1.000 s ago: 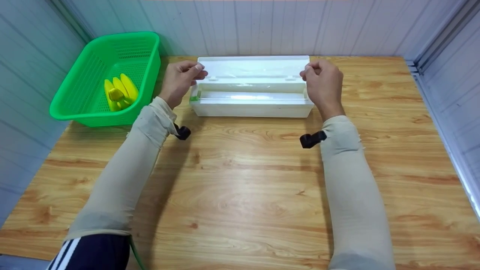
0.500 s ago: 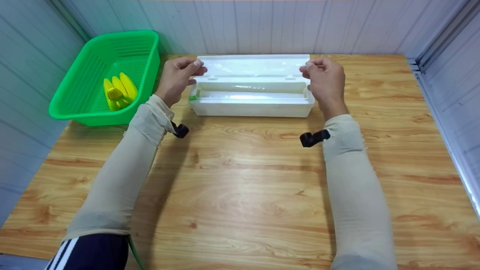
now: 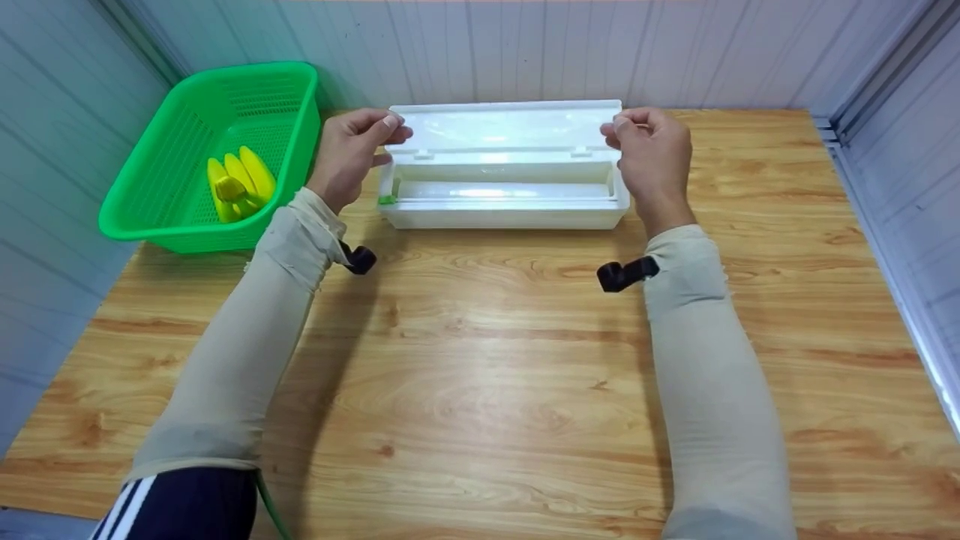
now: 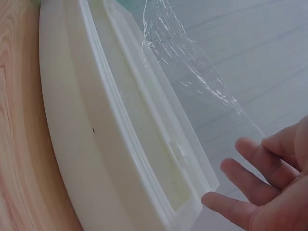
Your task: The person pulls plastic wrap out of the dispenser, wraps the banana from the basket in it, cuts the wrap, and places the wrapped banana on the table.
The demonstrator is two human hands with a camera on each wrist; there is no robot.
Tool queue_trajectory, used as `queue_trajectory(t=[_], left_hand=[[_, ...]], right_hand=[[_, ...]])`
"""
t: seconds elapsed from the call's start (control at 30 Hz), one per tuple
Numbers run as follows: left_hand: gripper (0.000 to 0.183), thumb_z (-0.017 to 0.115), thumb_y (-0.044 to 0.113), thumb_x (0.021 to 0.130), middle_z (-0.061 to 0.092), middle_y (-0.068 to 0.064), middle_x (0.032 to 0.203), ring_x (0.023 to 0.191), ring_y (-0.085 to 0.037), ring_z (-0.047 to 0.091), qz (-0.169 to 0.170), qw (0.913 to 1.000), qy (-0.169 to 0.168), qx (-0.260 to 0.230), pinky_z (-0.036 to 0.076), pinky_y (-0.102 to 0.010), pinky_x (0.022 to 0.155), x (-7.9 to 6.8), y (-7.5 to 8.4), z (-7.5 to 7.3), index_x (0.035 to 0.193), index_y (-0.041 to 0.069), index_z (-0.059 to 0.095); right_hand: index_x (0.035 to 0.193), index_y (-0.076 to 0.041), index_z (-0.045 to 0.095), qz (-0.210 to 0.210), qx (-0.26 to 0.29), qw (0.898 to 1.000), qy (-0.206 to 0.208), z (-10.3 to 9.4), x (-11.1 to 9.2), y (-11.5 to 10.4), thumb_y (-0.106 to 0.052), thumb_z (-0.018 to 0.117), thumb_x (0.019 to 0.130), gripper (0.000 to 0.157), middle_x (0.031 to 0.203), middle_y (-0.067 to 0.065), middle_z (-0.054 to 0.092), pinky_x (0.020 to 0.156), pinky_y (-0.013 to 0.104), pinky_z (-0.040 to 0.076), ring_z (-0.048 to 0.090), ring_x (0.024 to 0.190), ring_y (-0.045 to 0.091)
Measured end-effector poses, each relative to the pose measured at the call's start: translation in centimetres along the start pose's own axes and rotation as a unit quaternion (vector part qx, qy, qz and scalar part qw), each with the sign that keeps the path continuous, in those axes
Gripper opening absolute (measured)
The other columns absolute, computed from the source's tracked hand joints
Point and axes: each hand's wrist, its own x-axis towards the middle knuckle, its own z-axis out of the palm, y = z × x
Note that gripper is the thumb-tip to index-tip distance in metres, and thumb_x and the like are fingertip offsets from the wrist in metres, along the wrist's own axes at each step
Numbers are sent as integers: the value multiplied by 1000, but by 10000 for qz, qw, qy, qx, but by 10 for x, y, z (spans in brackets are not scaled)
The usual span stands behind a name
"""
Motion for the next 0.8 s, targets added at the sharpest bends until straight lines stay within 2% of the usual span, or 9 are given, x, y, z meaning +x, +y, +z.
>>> queue_trajectory(t=[0.1, 0.2, 0.33, 0.5, 0.57, 0.7, 0.8], left_hand=[[19, 59, 13, 91, 67, -13, 95, 93, -22, 62, 78, 9999, 10, -108, 46, -28, 87, -9, 11, 1, 100, -1, 67], [18, 58, 9, 91, 67, -16, 95, 93, -24, 62, 167, 9994, -34, -291, 46, -27, 87, -11, 13, 1, 100, -4, 67], [17, 61, 12, 90, 68, -14, 93, 92, -23, 63, 296, 9979, -128, -555, 46, -28, 88, -1, -2, -1, 98, -1, 67], [18, 62, 20, 90, 68, -9, 96, 97, -19, 61, 52, 9972, -144, -735, 40, -49, 92, 0, -4, -4, 98, 5, 68], [18, 62, 21, 90, 68, -7, 98, 98, -18, 61, -53, 9968, -99, -788, 39, -54, 91, -1, -1, -5, 98, 6, 67], [17, 61, 20, 90, 67, -8, 99, 98, -18, 61, 23, 9952, -31, -973, 41, -48, 89, 0, 7, -4, 98, 6, 68], [15, 60, 17, 91, 67, -10, 99, 99, -22, 61, 221, 9931, -10, -1156, 44, -40, 89, 1, 14, -2, 98, 6, 68]], right_hand=[[108, 1, 59, -43, 8, 10000, 11, 0, 0, -1, -18, 69, 84, 32, 104, 11, 67, 95, 45, 40, 61, 103, 23], [107, 1, 59, -96, 47, 9999, 5, -1, -1, -1, -18, 70, 83, 33, 105, 12, 67, 93, 44, 42, 61, 104, 23], [107, 1, 59, -123, 187, 9997, -89, -3, -1, -1, -18, 71, 82, 33, 107, 13, 66, 89, 42, 45, 60, 105, 23], [104, 2, 60, -310, 547, 9978, -215, -3, -1, -3, -17, 71, 82, 32, 107, 14, 66, 74, 34, 53, 61, 103, 24], [104, 2, 60, -385, 613, 9971, -224, -3, -2, -5, -17, 71, 81, 32, 107, 14, 66, 70, 31, 54, 61, 103, 24], [104, 3, 59, -522, 821, 9950, -217, -3, -4, -11, -14, 70, 82, 30, 107, 16, 65, 77, 34, 53, 61, 103, 25], [105, 3, 58, -709, 924, 9930, -215, -2, -7, -18, -13, 68, 84, 29, 108, 16, 64, 84, 36, 50, 60, 104, 25]])
